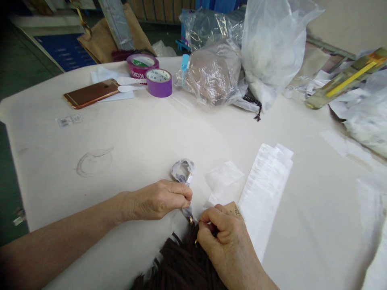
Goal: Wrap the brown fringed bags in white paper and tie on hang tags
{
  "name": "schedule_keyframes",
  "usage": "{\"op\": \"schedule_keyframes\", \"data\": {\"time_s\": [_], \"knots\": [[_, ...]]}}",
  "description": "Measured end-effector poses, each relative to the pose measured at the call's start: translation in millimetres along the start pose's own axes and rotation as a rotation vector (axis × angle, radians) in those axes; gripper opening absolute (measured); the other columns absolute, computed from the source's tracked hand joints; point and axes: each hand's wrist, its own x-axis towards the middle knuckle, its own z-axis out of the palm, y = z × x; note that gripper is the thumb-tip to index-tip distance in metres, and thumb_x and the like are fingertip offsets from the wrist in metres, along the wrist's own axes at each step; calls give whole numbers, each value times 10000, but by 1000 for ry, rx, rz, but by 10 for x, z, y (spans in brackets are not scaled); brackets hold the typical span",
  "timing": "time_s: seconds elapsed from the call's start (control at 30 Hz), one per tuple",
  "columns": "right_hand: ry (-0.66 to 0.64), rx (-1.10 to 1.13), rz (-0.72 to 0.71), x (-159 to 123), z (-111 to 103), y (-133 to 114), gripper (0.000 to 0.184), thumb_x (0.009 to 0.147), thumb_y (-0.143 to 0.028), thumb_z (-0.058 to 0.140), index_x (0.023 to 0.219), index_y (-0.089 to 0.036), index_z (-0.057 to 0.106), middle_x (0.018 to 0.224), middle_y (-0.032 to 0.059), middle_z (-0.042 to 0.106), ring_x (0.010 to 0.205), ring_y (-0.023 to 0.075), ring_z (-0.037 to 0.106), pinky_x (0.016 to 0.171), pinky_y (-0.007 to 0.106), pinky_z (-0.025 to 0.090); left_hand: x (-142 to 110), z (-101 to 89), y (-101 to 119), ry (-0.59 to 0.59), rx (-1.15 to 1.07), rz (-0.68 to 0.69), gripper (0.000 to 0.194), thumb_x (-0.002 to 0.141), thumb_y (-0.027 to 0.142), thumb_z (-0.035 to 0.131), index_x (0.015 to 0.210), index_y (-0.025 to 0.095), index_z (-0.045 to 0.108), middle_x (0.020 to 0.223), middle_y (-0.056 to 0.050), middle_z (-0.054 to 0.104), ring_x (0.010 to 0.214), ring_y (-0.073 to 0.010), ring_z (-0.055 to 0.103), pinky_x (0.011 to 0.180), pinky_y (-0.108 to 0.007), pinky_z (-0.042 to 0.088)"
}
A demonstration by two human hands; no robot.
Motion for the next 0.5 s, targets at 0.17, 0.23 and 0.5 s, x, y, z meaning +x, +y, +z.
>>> {"op": "schedule_keyframes", "data": {"time_s": [0.17,0.23,0.5], "knots": [[-20,40,15,41,-22,-12,231,782,-223,449,592,-217,581,566,-13,543,603,150,512,585,273,397,10,16,-3,-4,9,-8,244,828,-4,380,726,138,551,834,-72,595,764,-122,540,699,-177,436],[-41,52,21,42,-18,14,240,809,-251,448,627,-224,603,594,-11,555,618,150,521,584,266,406,15,15,-3,-14,12,-13,241,829,-3,382,732,138,552,842,-70,597,774,-123,540,702,-176,436],[-108,36,-25,55,-23,108,258,857,-347,458,728,-247,658,642,-12,604,669,159,549,632,274,429,50,5,3,-72,55,-16,236,815,-16,387,714,132,542,835,-68,593,773,-125,535,687,-178,429]]}}
